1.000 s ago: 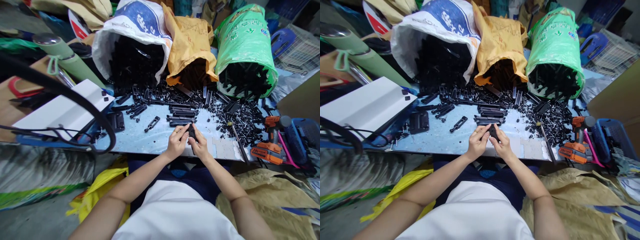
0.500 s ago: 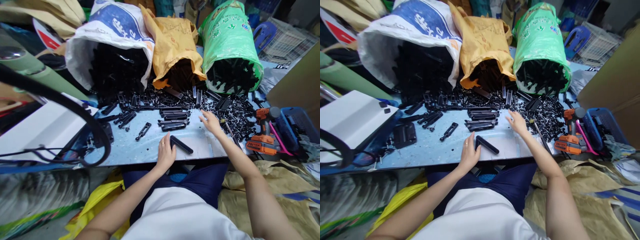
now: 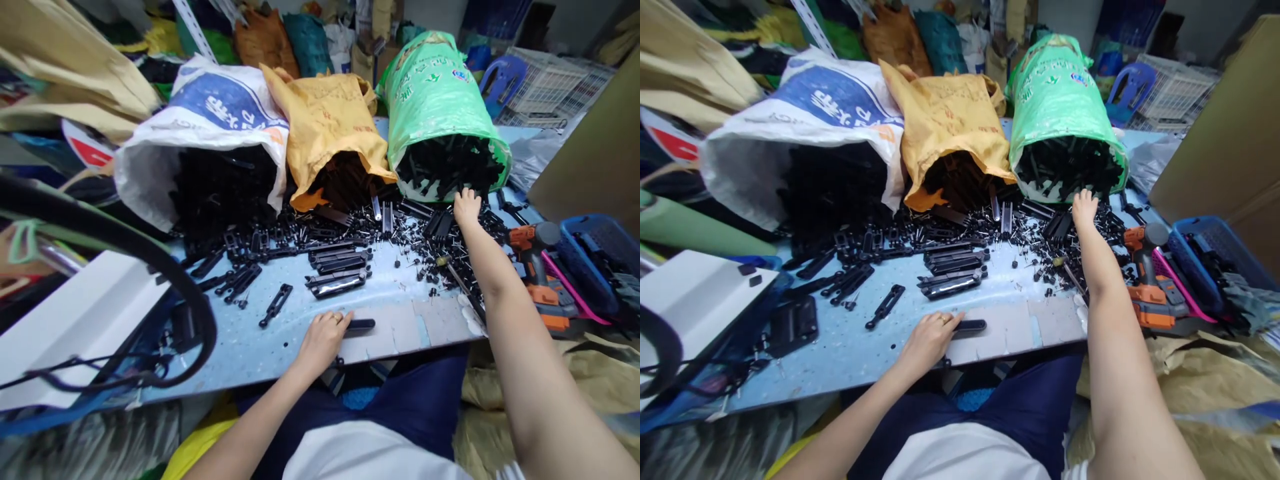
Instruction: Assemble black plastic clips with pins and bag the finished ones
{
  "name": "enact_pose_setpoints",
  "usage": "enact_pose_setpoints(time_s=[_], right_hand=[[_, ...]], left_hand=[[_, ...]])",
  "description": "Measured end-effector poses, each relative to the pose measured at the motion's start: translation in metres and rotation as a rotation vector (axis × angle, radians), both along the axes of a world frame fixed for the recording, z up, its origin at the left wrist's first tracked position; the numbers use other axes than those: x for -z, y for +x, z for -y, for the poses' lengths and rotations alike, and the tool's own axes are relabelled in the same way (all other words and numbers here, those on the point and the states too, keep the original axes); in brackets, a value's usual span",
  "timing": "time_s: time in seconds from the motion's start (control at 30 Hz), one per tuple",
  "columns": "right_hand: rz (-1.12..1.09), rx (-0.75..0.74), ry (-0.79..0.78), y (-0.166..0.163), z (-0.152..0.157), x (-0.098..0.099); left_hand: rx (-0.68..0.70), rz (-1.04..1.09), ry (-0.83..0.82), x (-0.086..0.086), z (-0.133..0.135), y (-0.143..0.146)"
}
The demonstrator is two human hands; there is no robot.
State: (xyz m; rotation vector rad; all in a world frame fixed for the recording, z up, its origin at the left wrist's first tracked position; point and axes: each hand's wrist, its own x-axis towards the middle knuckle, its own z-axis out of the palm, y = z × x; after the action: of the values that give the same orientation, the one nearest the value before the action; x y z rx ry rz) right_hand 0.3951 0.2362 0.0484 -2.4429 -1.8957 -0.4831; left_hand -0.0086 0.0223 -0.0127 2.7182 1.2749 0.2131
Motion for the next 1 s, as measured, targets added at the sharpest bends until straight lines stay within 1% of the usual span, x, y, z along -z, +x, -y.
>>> enact_pose_setpoints(time_s=[0.13, 0.23, 0.3, 0.37, 0.43, 0.47, 0.53, 0.57, 0.63, 0.7, 0.73, 0.77, 0.83, 0.9, 1.0], right_hand=[[0.004, 0.014, -0.064, 0.032, -0.022, 0.009], [-0.005, -0.017, -0.099, 0.044, -0.024, 0.012], [-0.012, -0.059, -0.098, 0.048, -0.018, 0.006], [-0.038, -0.098, -0.078, 0.044, -0.008, -0.007], [-0.061, -0.169, -0.025, 0.028, 0.007, -0.02], [-0.067, -0.231, 0.008, 0.014, 0.018, -0.026], [-0.077, -0.422, 0.03, -0.023, 0.046, -0.03], [-0.087, -0.558, -0.01, -0.045, 0.065, -0.028], [-0.112, -0.826, -0.206, -0.089, 0.11, -0.02], [-0.121, -0.994, -0.415, -0.128, 0.158, -0.008], [-0.12, -1.045, -0.495, -0.143, 0.179, -0.002], [-0.117, -1.062, -0.566, -0.155, 0.197, 0.004], [-0.117, -1.037, -0.651, -0.17, 0.222, 0.014], [-0.122, -0.981, -0.667, -0.175, 0.232, 0.02], [-0.099, -0.919, -0.671, -0.176, 0.235, 0.022]], left_hand=[[-0.013, 0.03, -0.006, 0.008, 0.002, -0.001], [-0.016, 0.038, 0.004, 0.011, 0.002, -0.001], [0.011, 0.044, 0.017, 0.011, 0.003, -0.002], [0.032, 0.048, 0.029, 0.011, 0.004, -0.004], [0.021, 0.047, 0.036, 0.011, 0.006, -0.005], [0.007, 0.045, 0.034, 0.011, 0.007, -0.005], [-0.033, 0.036, 0.016, 0.01, 0.007, -0.004], [-0.052, 0.032, 0.001, 0.009, 0.007, -0.003], [-0.064, 0.04, -0.046, 0.007, 0.005, -0.001], [-0.038, 0.077, -0.105, 0.005, 0.001, 0.002], [-0.015, 0.099, -0.136, 0.003, -0.001, 0.004], [0.007, 0.118, -0.167, 0.002, -0.003, 0.006], [0.038, 0.133, -0.212, -0.001, -0.006, 0.011], [0.059, 0.132, -0.236, -0.004, -0.008, 0.015], [0.077, 0.119, -0.253, -0.009, -0.008, 0.02]])
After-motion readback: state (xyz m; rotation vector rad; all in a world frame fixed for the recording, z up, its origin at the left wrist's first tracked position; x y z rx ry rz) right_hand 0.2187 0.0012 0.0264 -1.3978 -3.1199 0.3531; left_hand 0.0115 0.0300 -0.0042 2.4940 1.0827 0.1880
